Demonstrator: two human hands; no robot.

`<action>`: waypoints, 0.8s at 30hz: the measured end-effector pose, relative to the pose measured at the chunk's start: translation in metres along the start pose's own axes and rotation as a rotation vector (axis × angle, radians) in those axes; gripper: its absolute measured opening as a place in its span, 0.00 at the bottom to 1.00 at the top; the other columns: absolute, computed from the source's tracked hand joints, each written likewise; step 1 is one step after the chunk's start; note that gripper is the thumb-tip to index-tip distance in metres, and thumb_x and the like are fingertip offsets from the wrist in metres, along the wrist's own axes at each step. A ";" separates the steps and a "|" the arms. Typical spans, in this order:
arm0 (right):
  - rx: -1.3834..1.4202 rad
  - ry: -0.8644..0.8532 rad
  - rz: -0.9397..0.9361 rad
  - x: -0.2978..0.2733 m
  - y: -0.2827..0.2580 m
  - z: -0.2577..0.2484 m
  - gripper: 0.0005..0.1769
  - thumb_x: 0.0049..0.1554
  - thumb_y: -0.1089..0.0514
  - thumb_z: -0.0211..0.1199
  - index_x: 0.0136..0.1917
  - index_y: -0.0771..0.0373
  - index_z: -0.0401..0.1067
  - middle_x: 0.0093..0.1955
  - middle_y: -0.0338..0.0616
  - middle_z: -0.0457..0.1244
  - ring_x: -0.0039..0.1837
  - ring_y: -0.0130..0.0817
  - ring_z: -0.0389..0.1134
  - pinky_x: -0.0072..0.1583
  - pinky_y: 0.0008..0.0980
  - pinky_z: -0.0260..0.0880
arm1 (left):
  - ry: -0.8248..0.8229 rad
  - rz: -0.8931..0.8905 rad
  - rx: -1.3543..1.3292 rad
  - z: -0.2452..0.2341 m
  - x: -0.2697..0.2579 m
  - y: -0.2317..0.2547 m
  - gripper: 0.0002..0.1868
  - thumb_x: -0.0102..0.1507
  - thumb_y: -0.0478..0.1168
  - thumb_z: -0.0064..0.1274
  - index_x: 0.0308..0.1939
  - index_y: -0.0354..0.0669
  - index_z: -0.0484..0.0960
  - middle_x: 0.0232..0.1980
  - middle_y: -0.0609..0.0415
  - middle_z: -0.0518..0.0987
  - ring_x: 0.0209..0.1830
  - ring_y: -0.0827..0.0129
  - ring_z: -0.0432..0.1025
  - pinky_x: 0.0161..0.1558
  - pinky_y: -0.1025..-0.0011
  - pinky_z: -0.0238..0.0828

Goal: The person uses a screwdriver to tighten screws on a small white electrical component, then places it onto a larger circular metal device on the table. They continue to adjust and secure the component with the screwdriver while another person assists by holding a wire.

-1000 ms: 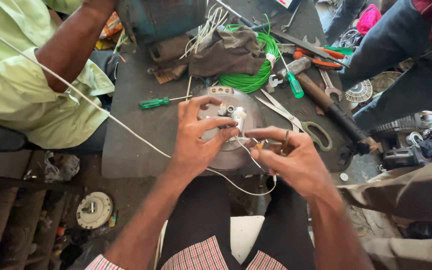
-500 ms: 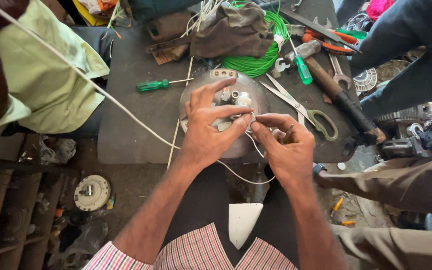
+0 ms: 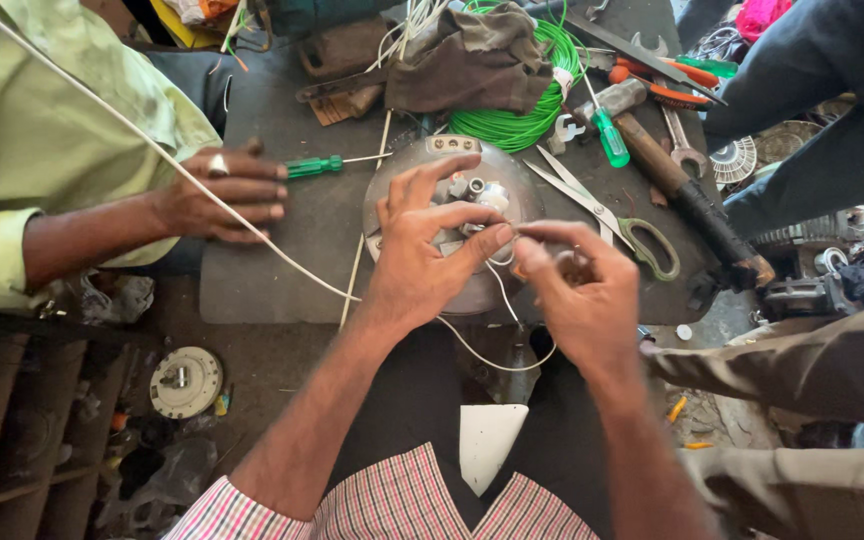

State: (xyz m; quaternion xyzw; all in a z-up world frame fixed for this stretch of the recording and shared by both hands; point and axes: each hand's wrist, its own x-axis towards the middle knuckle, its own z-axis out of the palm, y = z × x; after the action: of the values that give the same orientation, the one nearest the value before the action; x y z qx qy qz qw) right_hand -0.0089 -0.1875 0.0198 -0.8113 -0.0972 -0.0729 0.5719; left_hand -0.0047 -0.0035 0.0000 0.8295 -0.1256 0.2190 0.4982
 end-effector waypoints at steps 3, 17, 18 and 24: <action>-0.301 -0.008 -0.445 0.010 -0.004 -0.012 0.14 0.62 0.65 0.69 0.62 0.58 0.75 0.55 0.38 0.66 0.41 0.21 0.64 0.40 0.23 0.64 | -0.016 0.035 0.004 -0.003 0.000 -0.004 0.13 0.61 0.52 0.66 0.45 0.52 0.91 0.71 0.54 0.73 0.77 0.58 0.58 0.74 0.57 0.44; -0.870 -0.464 -1.218 0.066 -0.033 -0.052 0.29 0.49 0.58 0.63 0.66 0.54 0.73 0.55 0.41 0.66 0.50 0.34 0.73 0.49 0.34 0.73 | -0.208 0.033 -0.013 -0.015 0.013 -0.006 0.13 0.59 0.49 0.65 0.46 0.54 0.90 0.72 0.54 0.70 0.76 0.56 0.56 0.70 0.54 0.45; -0.926 -0.479 -1.223 0.066 -0.033 -0.051 0.28 0.49 0.57 0.64 0.64 0.55 0.73 0.54 0.39 0.66 0.49 0.33 0.73 0.48 0.33 0.73 | -0.214 0.038 -0.007 -0.016 0.014 -0.005 0.12 0.59 0.49 0.65 0.45 0.53 0.90 0.72 0.54 0.70 0.76 0.56 0.56 0.71 0.53 0.46; -1.084 -0.524 -1.078 0.062 -0.034 -0.043 0.12 0.55 0.54 0.66 0.51 0.59 0.73 0.43 0.39 0.65 0.42 0.33 0.72 0.41 0.36 0.71 | -0.144 0.077 0.033 -0.015 0.013 0.001 0.11 0.54 0.44 0.68 0.40 0.50 0.90 0.70 0.48 0.70 0.73 0.52 0.57 0.71 0.50 0.49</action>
State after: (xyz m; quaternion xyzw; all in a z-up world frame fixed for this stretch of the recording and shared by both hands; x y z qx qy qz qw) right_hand 0.0430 -0.2122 0.0801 -0.8082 -0.5568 -0.1832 -0.0562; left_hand 0.0030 0.0092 0.0135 0.8458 -0.1894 0.1799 0.4653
